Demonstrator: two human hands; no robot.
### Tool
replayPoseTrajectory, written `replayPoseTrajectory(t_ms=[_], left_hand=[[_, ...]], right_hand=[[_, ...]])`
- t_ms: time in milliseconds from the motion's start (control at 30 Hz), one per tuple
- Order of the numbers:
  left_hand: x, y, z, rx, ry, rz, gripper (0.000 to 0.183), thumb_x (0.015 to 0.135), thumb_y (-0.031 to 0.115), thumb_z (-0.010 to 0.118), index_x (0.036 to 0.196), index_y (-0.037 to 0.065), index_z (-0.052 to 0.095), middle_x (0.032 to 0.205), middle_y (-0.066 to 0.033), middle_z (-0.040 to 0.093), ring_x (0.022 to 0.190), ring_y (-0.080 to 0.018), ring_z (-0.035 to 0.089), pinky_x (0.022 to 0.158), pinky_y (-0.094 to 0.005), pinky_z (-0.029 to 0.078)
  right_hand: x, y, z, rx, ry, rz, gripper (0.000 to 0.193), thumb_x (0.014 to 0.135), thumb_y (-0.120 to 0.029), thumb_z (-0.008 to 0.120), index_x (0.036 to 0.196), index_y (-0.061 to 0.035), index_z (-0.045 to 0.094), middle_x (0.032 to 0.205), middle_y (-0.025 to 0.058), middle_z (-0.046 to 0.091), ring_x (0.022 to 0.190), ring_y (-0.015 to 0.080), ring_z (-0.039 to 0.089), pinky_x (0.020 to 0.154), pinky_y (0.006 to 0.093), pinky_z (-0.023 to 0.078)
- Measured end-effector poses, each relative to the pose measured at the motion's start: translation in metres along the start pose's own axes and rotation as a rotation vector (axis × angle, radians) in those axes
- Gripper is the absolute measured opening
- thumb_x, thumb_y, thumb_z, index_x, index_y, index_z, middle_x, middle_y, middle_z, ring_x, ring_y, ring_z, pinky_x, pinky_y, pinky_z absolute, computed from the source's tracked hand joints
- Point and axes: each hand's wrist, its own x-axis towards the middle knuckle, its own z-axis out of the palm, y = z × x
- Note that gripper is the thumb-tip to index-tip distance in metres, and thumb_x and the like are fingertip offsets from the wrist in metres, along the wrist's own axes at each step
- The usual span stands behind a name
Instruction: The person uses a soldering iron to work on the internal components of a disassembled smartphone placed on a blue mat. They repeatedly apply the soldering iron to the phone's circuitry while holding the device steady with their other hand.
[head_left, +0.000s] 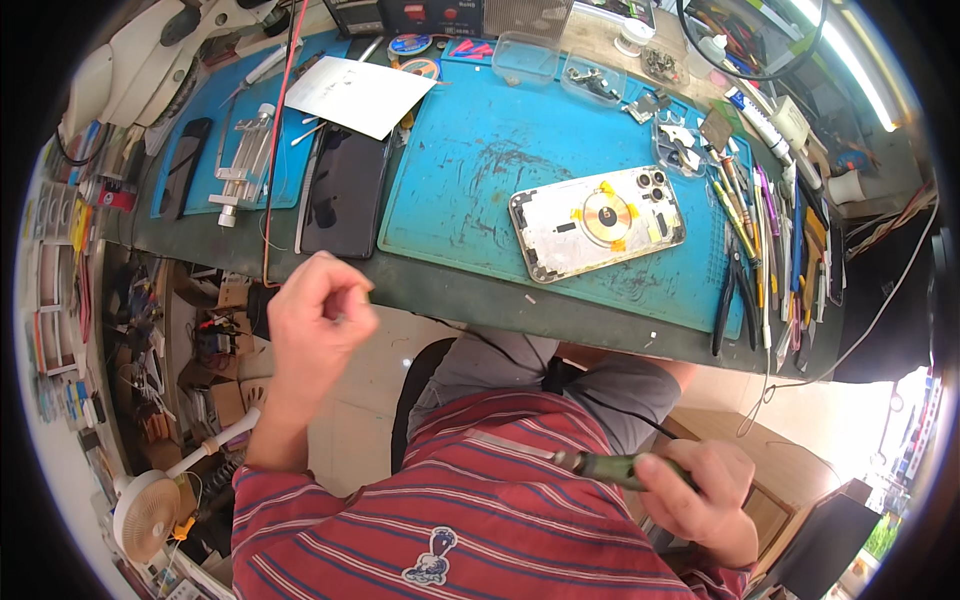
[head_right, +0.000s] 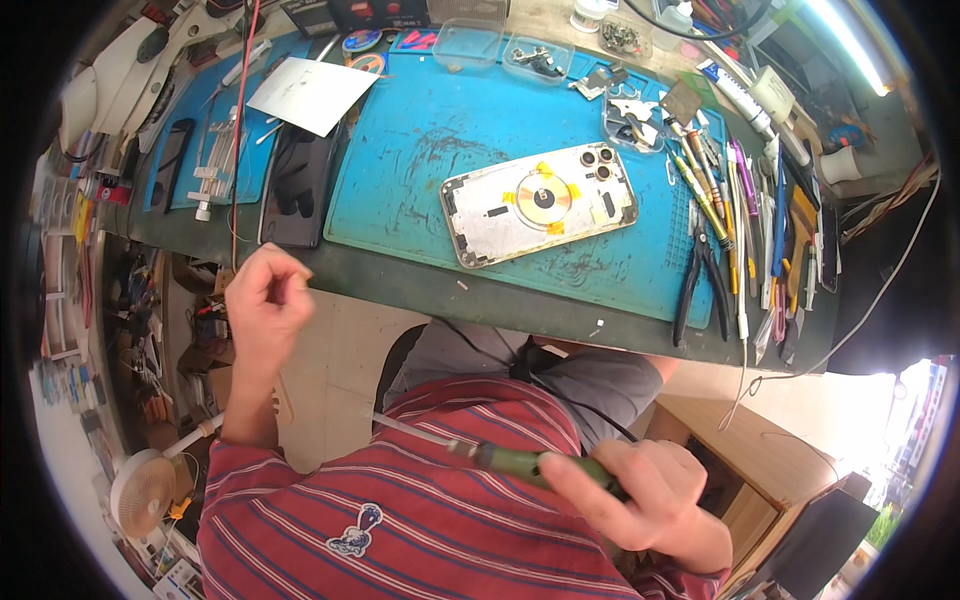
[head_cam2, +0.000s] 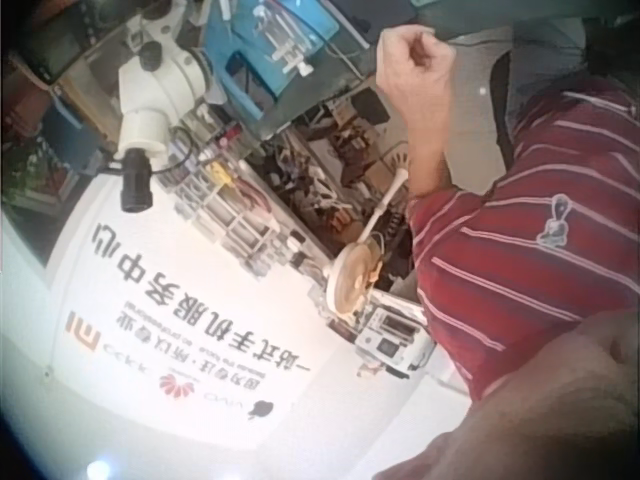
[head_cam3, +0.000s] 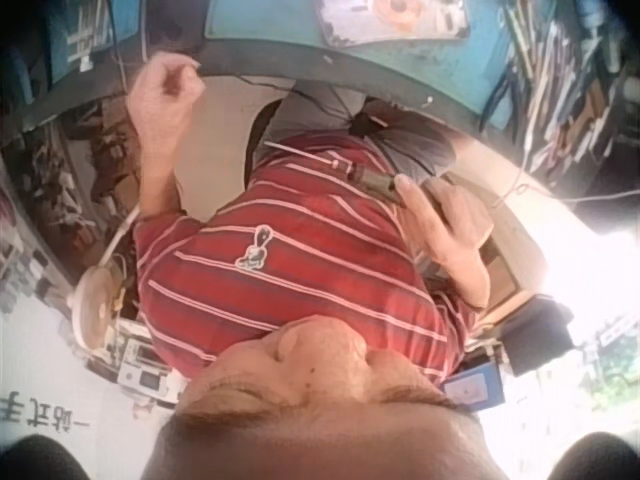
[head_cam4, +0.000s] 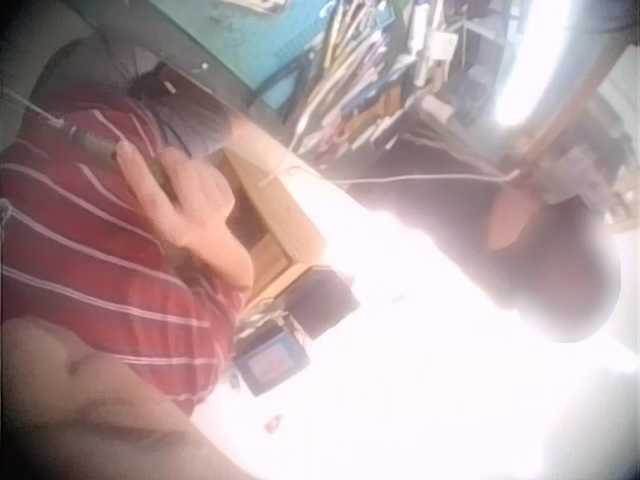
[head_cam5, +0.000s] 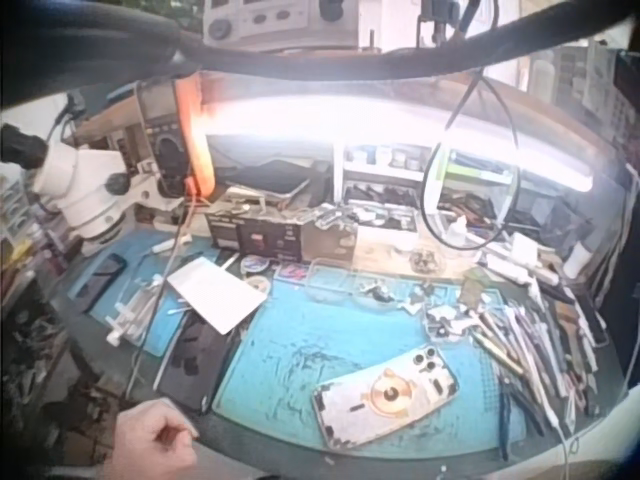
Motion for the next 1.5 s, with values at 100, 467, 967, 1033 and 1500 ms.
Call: replayPoseTrajectory(t_ms=[100,467,967,1033,1500], left_hand=[[-0.014,-0.015,-0.023,0.119,-0.363,0.058,0.004,0.091,0.001,0.066,0.088,0.001,0.066,0.081,-0.0089,0.064,0.068,-0.0191,0.06,0.064,-0.0344,0.049],[0.045,0.052,0.086,0.252,-0.122,0.446,0.101,0.079,0.037,0.094,0.16,0.002,0.045,0.143,-0.0168,0.061,0.129,-0.0368,0.056,0.112,-0.048,0.045],[0.089,0.024,0.072,-0.03,-0.251,0.485,0.101,0.075,0.028,0.097,0.161,0.006,0.048,0.149,-0.0113,0.065,0.135,-0.0334,0.058,0.114,-0.0487,0.046],[0.077,0.02,0.068,0.071,-0.141,0.421,0.099,0.077,0.032,0.096,0.161,0.007,0.049,0.149,-0.0102,0.066,0.137,-0.0324,0.057,0.114,-0.0485,0.045],[0.067,0.02,0.072,0.159,-0.16,0.387,0.091,0.076,0.032,0.093,0.156,0.008,0.055,0.138,0.0015,0.076,0.126,-0.0242,0.059,0.115,-0.0449,0.036]], right_hand=[[-0.005,0.015,-0.01,-0.077,0.005,0.147,0.059,0.077,-0.008,0.088,0.135,-0.0148,0.077,0.085,0.001,0.065,0.06,0.0152,0.056,0.054,0.0309,0.045],[0.015,0.071,0.001,0.025,0.007,0.252,0.06,0.082,0.007,0.085,0.14,-0.0017,0.071,0.095,0.0146,0.071,0.072,0.0251,0.067,0.061,0.0339,0.052],[0.053,0.083,0.015,-0.032,-0.091,0.178,0.059,0.082,0.005,0.084,0.139,-0.0066,0.073,0.094,0.0101,0.071,0.071,0.0243,0.065,0.063,0.035,0.052],[0.059,0.083,0.016,-0.034,-0.109,0.178,0.059,0.082,0.005,0.084,0.139,-0.0068,0.074,0.094,0.0099,0.071,0.072,0.0244,0.066,0.063,0.0352,0.052],[0.067,0.089,0.024,0.006,-0.145,0.122,0.063,0.079,0.0,0.087,0.139,-0.0115,0.075,0.092,0.0065,0.067,0.07,0.0231,0.065,0.06,0.0362,0.051]])
